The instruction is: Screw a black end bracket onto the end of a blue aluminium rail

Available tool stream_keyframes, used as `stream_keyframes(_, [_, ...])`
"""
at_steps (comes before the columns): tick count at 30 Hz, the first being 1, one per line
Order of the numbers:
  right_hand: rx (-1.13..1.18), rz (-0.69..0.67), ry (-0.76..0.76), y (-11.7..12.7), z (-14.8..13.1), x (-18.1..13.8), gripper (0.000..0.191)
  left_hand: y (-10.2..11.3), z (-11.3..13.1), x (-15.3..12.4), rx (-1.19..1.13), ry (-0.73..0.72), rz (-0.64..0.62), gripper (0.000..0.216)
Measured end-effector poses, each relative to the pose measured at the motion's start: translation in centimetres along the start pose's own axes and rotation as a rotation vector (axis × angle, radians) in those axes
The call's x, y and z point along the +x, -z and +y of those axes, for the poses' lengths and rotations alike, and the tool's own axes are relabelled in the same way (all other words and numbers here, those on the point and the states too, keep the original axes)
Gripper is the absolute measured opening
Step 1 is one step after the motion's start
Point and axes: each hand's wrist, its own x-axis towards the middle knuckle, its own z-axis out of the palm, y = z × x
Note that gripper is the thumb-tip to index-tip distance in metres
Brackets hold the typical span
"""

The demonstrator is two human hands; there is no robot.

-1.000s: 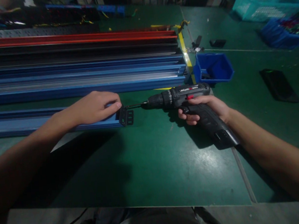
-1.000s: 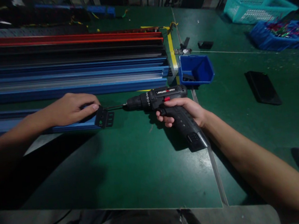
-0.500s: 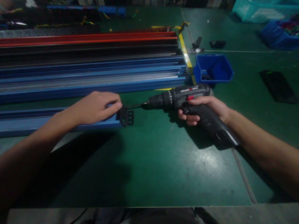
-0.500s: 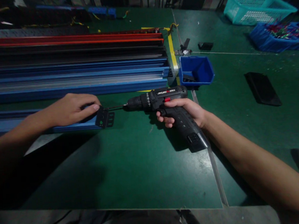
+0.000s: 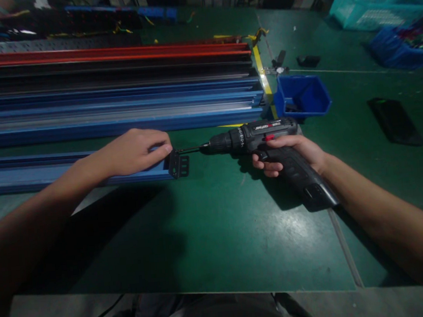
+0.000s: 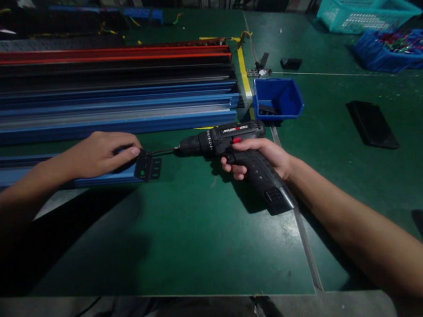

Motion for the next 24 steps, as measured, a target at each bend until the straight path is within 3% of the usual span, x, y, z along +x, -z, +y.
stream_keyframes(24, [-0.020,0.015,0.012,-0.18,-0.04,0.06,0.023,-0.11,-0.33,0.03,0.009,0.038,-0.019,0.048])
